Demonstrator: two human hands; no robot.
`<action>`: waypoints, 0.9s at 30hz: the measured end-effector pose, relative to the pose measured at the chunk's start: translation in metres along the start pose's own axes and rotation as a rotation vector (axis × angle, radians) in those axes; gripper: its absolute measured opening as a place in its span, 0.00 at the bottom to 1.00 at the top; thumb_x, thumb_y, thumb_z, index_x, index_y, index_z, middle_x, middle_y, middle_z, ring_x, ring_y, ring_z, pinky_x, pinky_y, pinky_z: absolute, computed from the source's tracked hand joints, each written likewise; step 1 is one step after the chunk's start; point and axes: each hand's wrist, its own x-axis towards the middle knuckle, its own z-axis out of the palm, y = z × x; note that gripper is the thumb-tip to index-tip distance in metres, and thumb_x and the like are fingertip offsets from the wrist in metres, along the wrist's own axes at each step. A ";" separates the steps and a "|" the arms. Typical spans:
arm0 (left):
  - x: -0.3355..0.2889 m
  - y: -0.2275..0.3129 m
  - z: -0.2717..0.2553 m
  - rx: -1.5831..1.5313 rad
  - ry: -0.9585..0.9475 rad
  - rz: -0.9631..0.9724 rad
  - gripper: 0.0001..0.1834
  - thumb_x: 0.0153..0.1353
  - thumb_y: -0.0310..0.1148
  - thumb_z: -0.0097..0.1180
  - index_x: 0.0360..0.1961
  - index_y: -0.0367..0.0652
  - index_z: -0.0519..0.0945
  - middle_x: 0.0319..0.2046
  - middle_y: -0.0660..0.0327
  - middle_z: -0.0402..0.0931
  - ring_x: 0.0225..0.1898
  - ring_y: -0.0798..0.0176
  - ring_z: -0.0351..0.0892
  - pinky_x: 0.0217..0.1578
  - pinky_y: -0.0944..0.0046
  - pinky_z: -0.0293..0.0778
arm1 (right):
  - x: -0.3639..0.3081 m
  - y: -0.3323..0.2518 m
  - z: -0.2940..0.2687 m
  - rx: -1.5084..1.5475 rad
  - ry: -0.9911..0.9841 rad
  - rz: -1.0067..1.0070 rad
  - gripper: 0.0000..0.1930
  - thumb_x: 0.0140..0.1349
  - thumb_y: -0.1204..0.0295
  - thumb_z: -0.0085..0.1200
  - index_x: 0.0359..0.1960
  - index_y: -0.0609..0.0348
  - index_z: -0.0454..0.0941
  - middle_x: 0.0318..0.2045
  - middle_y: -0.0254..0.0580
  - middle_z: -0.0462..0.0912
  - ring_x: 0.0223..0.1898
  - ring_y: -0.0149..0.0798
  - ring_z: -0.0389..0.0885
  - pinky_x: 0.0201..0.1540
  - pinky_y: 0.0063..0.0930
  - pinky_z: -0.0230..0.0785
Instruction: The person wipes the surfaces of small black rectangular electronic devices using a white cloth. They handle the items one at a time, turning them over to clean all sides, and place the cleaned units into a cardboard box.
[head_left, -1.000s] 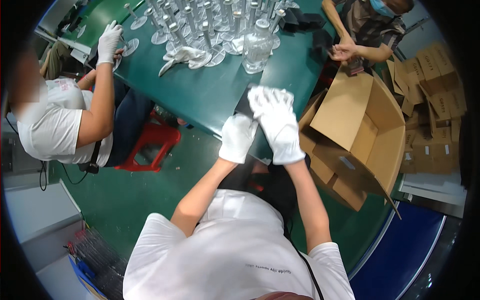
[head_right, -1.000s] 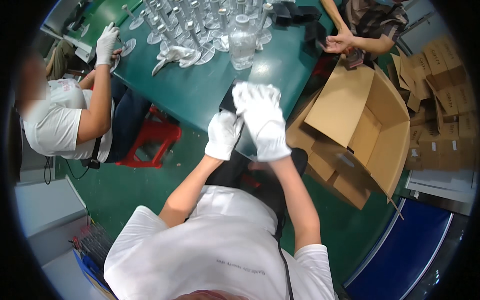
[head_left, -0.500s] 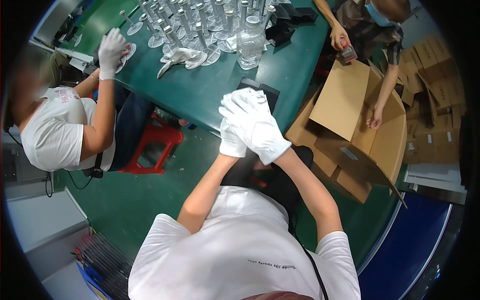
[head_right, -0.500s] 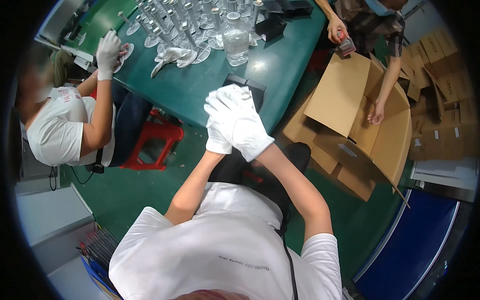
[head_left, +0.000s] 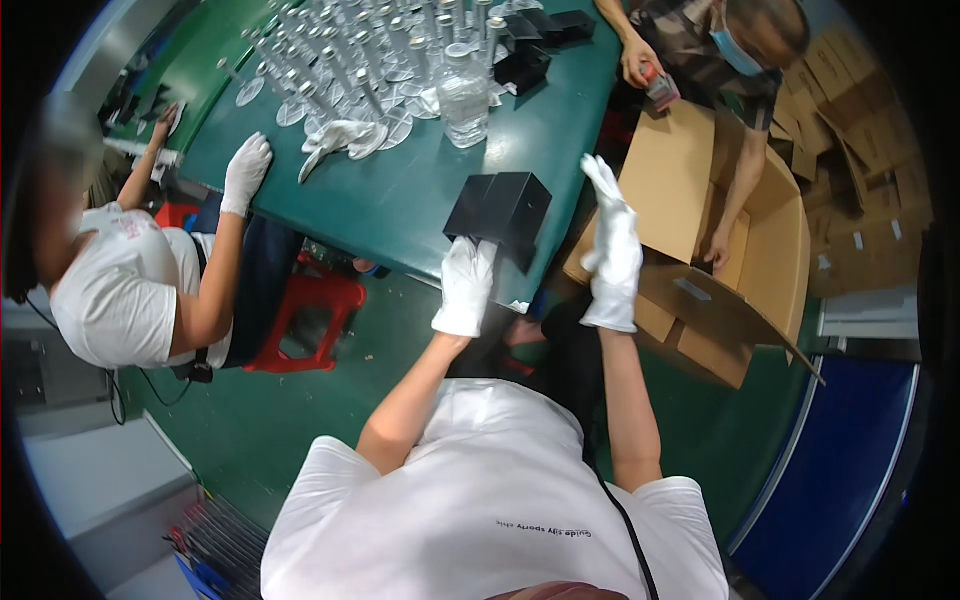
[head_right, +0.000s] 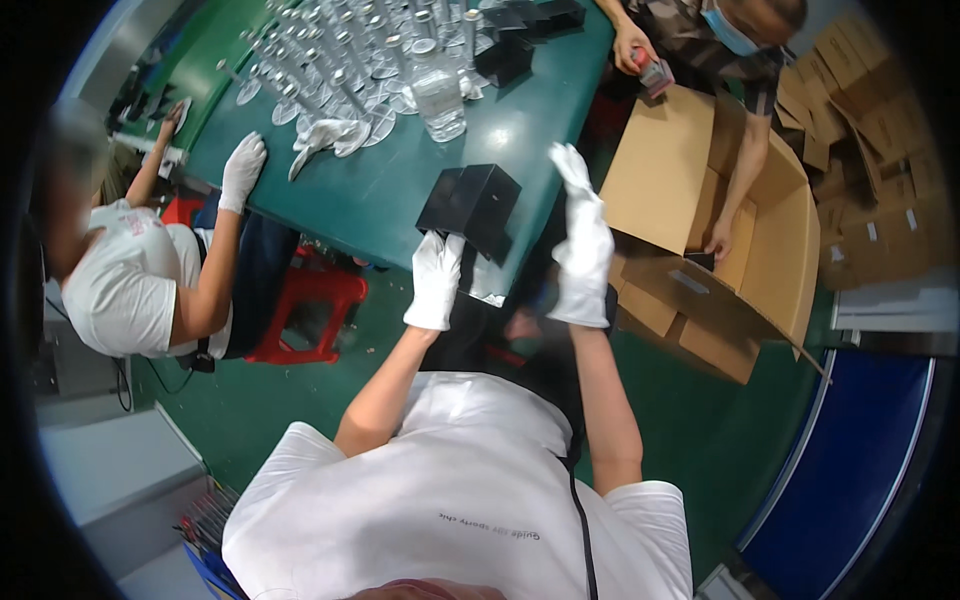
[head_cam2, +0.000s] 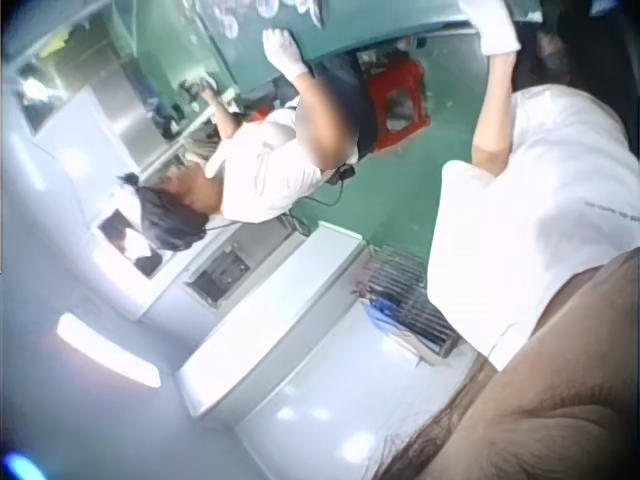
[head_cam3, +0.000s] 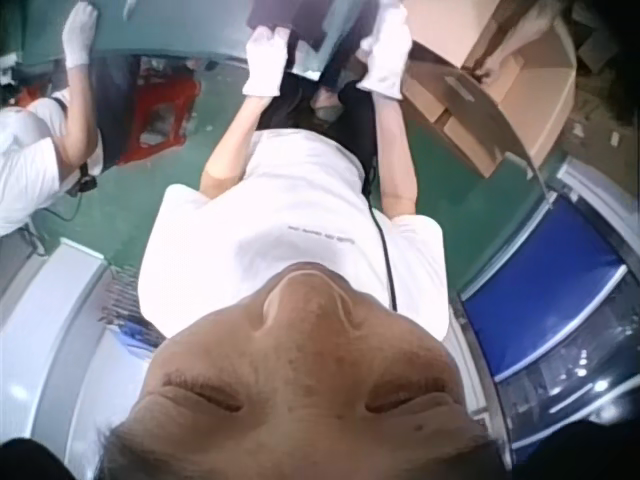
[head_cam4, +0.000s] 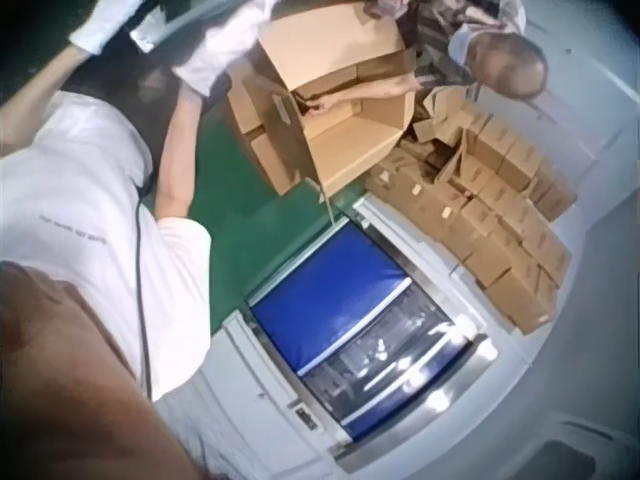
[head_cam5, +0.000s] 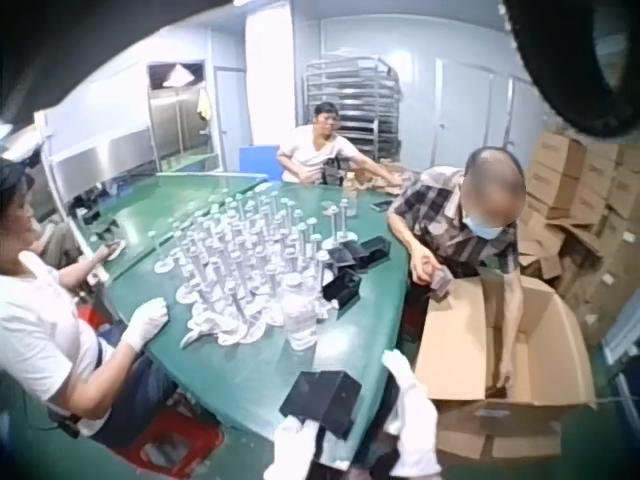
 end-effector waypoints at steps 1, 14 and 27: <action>-0.005 0.012 0.002 -0.029 -0.018 -0.030 0.27 0.69 0.49 0.55 0.26 0.32 0.71 0.21 0.40 0.68 0.25 0.37 0.64 0.28 0.48 0.66 | -0.001 -0.008 0.019 -0.252 -0.062 -0.233 0.25 0.76 0.57 0.41 0.66 0.59 0.71 0.61 0.43 0.74 0.56 0.36 0.76 0.52 0.23 0.70; 0.043 0.012 -0.020 -0.790 -0.150 -0.350 0.12 0.71 0.34 0.53 0.45 0.38 0.83 0.34 0.68 0.81 0.31 0.74 0.78 0.31 0.70 0.73 | -0.099 0.014 0.034 0.810 -0.317 0.535 0.27 0.75 0.57 0.43 0.62 0.70 0.69 0.56 0.50 0.79 0.56 0.42 0.79 0.60 0.35 0.73; 0.023 0.039 -0.039 -0.426 -0.453 -0.203 0.19 0.73 0.34 0.47 0.62 0.39 0.73 0.54 0.60 0.77 0.54 0.69 0.76 0.53 0.67 0.72 | -0.040 -0.097 0.037 0.412 -0.506 -0.170 0.22 0.59 0.75 0.62 0.57 0.50 0.81 0.63 0.45 0.75 0.66 0.48 0.70 0.72 0.39 0.55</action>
